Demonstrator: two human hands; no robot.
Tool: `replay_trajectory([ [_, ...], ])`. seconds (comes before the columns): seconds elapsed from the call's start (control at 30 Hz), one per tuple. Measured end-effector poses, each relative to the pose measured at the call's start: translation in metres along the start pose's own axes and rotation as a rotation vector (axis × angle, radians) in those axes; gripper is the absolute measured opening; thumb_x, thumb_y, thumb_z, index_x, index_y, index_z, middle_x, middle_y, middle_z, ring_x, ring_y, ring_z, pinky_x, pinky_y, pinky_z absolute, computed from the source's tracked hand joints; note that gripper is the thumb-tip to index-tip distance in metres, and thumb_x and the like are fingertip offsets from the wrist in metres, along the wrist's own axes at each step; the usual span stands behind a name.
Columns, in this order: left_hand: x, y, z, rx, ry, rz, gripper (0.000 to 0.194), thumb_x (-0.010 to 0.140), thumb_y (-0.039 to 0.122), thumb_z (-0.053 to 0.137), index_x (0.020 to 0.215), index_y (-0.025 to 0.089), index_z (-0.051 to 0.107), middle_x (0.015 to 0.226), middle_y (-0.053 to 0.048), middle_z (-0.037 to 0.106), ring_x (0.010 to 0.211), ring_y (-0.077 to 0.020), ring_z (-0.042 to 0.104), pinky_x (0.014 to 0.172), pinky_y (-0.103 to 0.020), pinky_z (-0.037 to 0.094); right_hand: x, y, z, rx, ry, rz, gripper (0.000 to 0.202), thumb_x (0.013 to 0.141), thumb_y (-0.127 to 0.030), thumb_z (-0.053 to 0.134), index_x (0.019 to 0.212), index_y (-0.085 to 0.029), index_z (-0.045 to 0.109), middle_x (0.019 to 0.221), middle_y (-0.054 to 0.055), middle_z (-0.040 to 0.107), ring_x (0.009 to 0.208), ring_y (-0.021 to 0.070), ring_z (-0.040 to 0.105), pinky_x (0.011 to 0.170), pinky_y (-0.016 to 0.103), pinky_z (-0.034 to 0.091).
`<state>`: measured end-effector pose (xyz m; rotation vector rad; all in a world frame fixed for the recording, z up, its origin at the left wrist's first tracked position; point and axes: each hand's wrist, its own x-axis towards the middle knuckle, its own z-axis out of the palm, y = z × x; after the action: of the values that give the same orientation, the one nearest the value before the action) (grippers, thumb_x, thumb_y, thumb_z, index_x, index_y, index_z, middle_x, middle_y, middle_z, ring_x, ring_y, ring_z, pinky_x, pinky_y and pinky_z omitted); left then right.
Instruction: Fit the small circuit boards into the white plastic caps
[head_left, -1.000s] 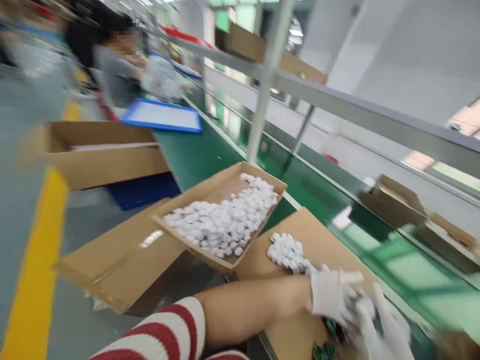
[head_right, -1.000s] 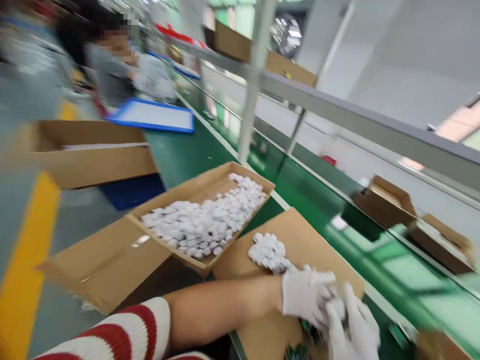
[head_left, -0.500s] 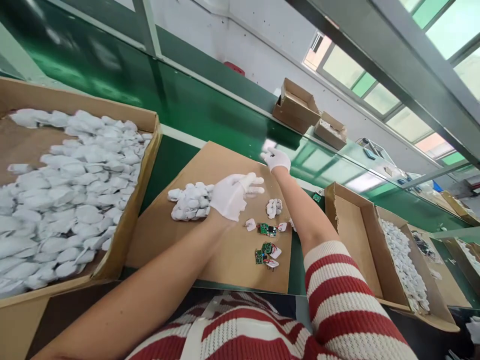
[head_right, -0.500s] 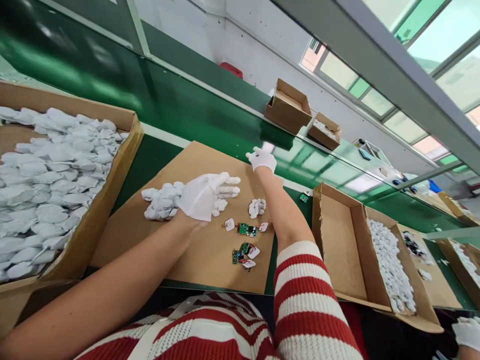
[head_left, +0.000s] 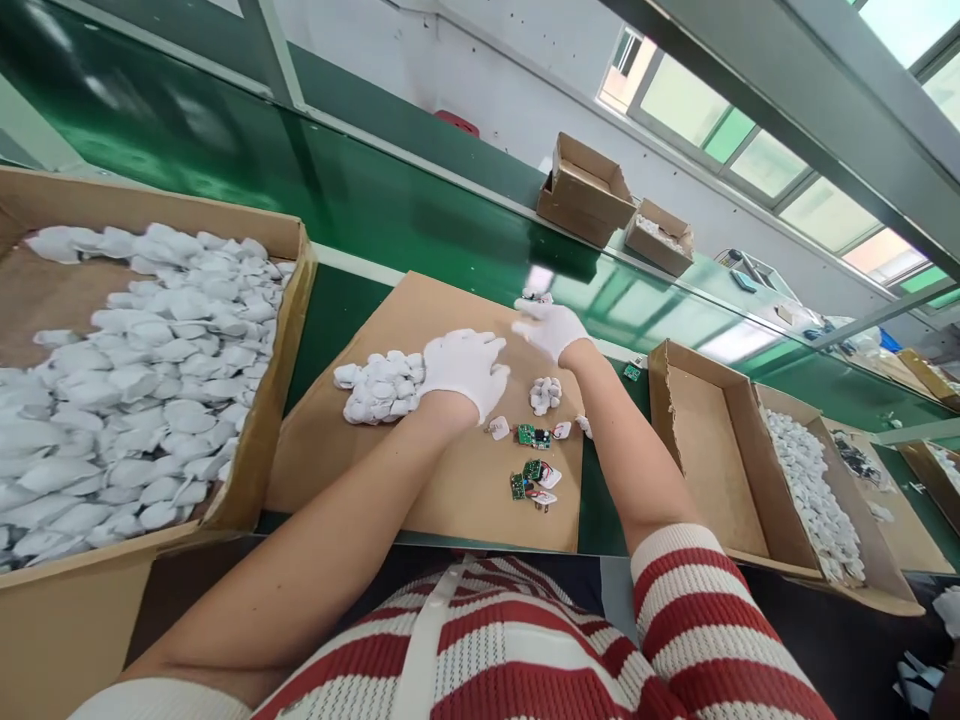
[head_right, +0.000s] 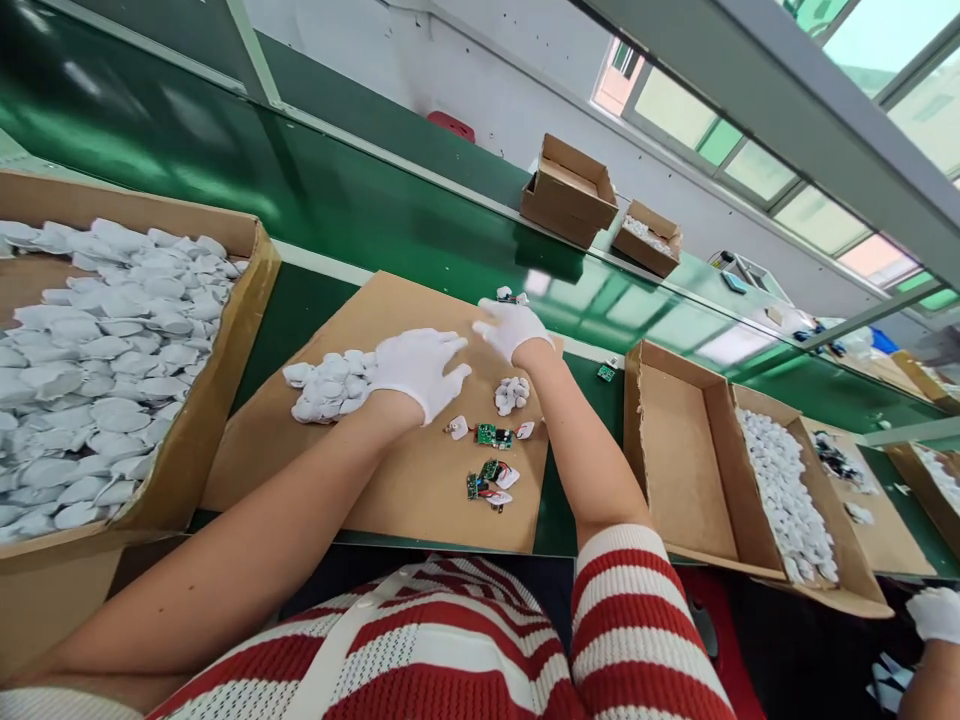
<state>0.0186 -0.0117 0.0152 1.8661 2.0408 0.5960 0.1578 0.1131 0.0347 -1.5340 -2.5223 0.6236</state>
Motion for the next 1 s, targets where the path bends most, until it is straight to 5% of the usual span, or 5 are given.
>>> replay_trajectory([
  [0.13,0.004,-0.002,0.013,0.317,-0.125,0.075,0.019,0.085,0.023,0.060,0.089,0.023,0.079,0.096,-0.010,0.079,0.113,-0.0338,0.064,0.112,-0.057,0.028,-0.060,0.002,0.001,-0.002,-0.093,-0.010,0.049,0.093,-0.027,0.071,0.143,-0.027,0.068,0.141,0.006,0.070,0.134,0.0315,0.063,0.117,0.046,0.048],
  [0.3,-0.001,0.004,0.010,0.114,0.048,0.135,0.032,0.094,0.029,0.050,0.105,0.026,0.080,0.105,-0.008,0.079,0.116,-0.0288,0.064,0.109,-0.050,0.032,-0.101,0.022,0.013,0.166,0.008,0.069,0.056,0.099,-0.020,0.059,0.154,-0.025,0.056,0.142,0.007,0.069,0.121,0.0271,0.071,0.112,0.043,0.053],
  [0.57,0.000,0.005,0.016,0.237,-0.079,0.078,0.022,0.085,0.032,0.061,0.070,0.024,0.074,0.081,-0.010,0.076,0.102,-0.0333,0.065,0.108,-0.058,0.024,-0.110,0.043,0.043,0.029,0.067,0.040,0.047,0.101,-0.017,0.054,0.146,-0.024,0.065,0.137,0.007,0.072,0.123,0.0211,0.068,0.105,0.030,0.052],
  [0.8,-0.009,0.021,0.023,0.066,0.041,0.137,0.032,0.095,0.046,0.054,0.100,0.030,0.081,0.119,-0.008,0.078,0.126,-0.0285,0.062,0.109,-0.046,0.035,-0.110,0.045,0.039,-0.155,-0.028,0.052,0.028,0.100,-0.032,0.061,0.118,-0.027,0.081,0.116,0.008,0.079,0.104,0.0243,0.070,0.089,0.032,0.051],
  [1.0,-0.018,0.026,0.027,-0.042,0.094,0.118,0.029,0.093,0.044,0.061,0.109,0.029,0.079,0.126,-0.007,0.077,0.136,-0.0271,0.059,0.119,-0.046,0.028,-0.116,0.044,0.043,0.504,0.298,0.233,0.019,0.092,-0.021,0.068,0.106,-0.020,0.080,0.111,0.006,0.080,0.100,0.0181,0.074,0.096,0.029,0.057],
])
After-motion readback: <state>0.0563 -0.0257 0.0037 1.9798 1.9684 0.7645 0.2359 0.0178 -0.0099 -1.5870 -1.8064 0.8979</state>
